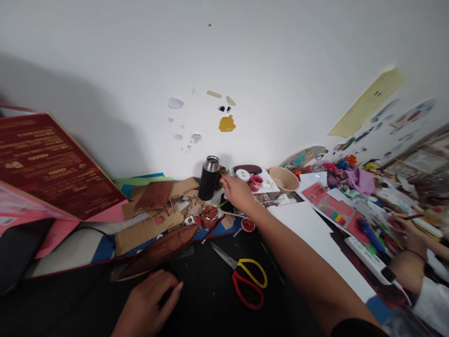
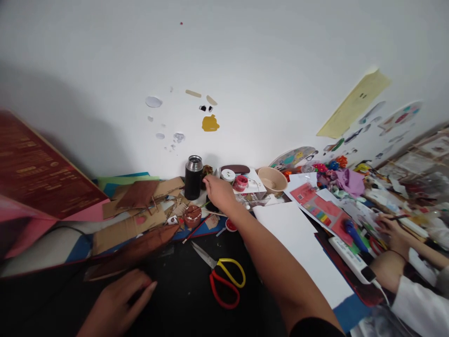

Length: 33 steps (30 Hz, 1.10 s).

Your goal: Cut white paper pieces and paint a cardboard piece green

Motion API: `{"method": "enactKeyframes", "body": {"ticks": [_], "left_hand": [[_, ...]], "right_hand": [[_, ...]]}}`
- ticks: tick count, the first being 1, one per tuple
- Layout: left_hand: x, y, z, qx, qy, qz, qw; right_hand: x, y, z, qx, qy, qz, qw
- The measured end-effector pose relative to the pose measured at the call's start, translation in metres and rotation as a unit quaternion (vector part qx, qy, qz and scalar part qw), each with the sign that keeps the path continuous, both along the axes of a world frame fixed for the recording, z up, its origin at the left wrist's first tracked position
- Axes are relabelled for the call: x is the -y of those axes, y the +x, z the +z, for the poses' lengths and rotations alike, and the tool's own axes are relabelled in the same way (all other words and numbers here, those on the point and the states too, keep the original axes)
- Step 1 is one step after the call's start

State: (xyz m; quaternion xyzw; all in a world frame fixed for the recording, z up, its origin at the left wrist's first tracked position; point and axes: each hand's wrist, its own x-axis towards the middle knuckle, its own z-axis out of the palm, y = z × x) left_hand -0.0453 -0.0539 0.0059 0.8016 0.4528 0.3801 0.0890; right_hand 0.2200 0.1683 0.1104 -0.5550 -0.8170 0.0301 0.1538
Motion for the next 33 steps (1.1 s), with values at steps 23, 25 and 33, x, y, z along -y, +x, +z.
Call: {"method": "enactKeyframes", "body": {"ticks": [23, 25, 33], "left_hand": [[0.0, -0.001, -0.005, 0.001, -0.024, 0.006, 1.0], [0.0, -0.001, -0.005, 0.0, -0.032, 0.008, 0.999], [0.0, -0.001, -0.002, 0.002, -0.031, 0.006, 0.999]], "right_hand": [[-0.007, 0.007, -0.002, -0.027, 0.019, -0.015, 0.999], [-0.005, 0.007, 0.0, -0.024, 0.025, -0.016, 0.999], [-0.003, 0.012, 0.002, 0.003, 0.024, -0.007, 1.0]]}}
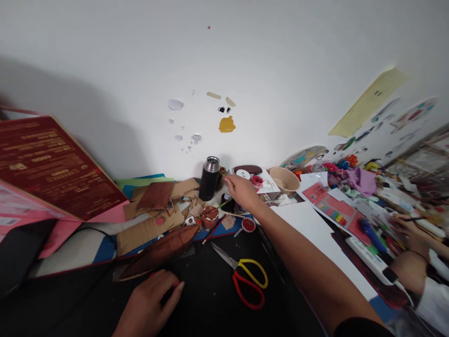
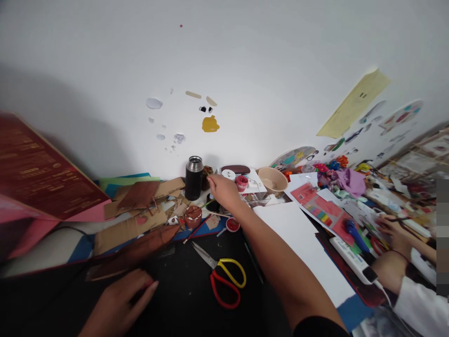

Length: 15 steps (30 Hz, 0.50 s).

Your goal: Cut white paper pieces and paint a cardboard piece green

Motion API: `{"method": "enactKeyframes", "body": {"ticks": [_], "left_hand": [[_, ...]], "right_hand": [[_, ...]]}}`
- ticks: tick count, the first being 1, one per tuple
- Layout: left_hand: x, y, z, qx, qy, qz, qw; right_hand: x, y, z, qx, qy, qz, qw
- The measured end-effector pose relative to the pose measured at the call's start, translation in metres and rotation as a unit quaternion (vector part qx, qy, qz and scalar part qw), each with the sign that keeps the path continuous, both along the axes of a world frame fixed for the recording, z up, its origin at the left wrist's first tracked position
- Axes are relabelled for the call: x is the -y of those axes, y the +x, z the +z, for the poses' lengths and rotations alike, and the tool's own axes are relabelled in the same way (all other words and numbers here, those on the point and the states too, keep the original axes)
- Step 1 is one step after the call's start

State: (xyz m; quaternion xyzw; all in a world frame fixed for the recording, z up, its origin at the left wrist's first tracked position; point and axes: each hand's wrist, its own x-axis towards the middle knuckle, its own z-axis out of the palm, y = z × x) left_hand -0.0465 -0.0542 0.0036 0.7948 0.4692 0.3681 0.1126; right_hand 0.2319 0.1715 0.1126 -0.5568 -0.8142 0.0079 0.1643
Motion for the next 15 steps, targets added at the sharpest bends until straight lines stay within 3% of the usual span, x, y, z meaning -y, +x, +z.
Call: {"method": "enactKeyframes", "body": {"ticks": [15], "left_hand": [[0.0004, -0.0001, -0.0036, -0.009, -0.001, -0.004, 1.0]], "right_hand": [[-0.0064, -0.0079, -0.0069, 0.062, -0.022, 0.009, 0.998]]}}
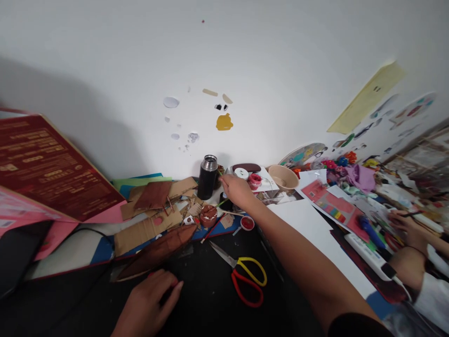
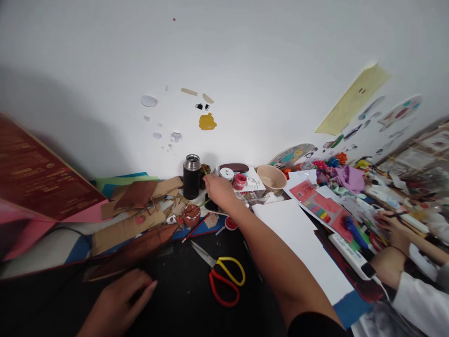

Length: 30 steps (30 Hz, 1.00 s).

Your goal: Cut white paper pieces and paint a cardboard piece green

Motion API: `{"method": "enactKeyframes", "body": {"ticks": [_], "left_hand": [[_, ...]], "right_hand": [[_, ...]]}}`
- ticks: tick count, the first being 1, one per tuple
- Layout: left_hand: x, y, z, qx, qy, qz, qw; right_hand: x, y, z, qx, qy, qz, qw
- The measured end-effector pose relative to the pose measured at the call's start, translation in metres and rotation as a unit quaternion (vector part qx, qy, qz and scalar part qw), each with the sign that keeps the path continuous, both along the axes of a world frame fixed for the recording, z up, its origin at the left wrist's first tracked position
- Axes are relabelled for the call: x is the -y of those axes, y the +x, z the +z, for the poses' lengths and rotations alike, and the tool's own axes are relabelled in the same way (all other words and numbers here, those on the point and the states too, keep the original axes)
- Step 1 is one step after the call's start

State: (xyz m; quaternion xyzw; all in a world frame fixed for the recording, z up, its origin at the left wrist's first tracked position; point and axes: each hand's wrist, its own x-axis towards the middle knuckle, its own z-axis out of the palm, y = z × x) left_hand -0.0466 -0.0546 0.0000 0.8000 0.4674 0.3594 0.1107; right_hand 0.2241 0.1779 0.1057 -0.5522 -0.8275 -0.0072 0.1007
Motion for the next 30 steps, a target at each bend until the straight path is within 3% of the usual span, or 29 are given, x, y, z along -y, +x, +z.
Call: {"method": "enactKeyframes", "body": {"ticks": [30], "left_hand": [[-0.001, 0.0, 0.001, -0.011, 0.007, -0.002, 1.0]], "right_hand": [[-0.001, 0.009, 0.0, -0.037, 0.011, 0.002, 0.999]]}}
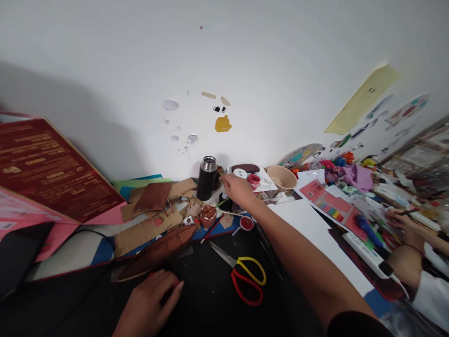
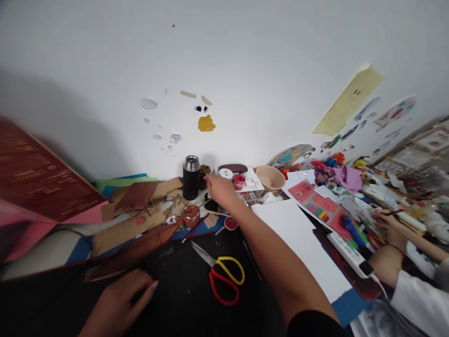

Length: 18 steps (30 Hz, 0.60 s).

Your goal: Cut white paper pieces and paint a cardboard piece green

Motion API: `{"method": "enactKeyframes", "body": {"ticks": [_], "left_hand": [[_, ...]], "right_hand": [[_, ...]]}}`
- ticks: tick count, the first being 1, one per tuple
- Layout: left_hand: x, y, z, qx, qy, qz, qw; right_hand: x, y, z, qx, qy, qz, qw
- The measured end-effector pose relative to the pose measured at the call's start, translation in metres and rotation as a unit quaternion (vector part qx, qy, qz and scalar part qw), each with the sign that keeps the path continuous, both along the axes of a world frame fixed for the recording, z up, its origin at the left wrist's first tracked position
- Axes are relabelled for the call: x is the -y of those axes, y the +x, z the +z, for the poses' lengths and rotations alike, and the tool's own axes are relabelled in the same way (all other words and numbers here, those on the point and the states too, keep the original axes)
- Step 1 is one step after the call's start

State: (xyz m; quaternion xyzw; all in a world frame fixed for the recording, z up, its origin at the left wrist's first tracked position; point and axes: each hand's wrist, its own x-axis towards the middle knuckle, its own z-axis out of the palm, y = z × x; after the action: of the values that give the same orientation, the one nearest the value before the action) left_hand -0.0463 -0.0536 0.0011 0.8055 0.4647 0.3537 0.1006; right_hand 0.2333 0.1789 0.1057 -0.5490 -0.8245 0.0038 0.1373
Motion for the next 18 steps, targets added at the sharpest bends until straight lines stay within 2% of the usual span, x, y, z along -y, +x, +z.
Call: {"method": "enactKeyframes", "body": {"ticks": [18], "left_hand": [[0.0001, 0.0006, -0.0004, -0.007, 0.002, -0.006, 1.0]], "right_hand": [[-0.0049, -0.0086, -0.0045, 0.003, -0.013, 0.01, 1.0]]}}
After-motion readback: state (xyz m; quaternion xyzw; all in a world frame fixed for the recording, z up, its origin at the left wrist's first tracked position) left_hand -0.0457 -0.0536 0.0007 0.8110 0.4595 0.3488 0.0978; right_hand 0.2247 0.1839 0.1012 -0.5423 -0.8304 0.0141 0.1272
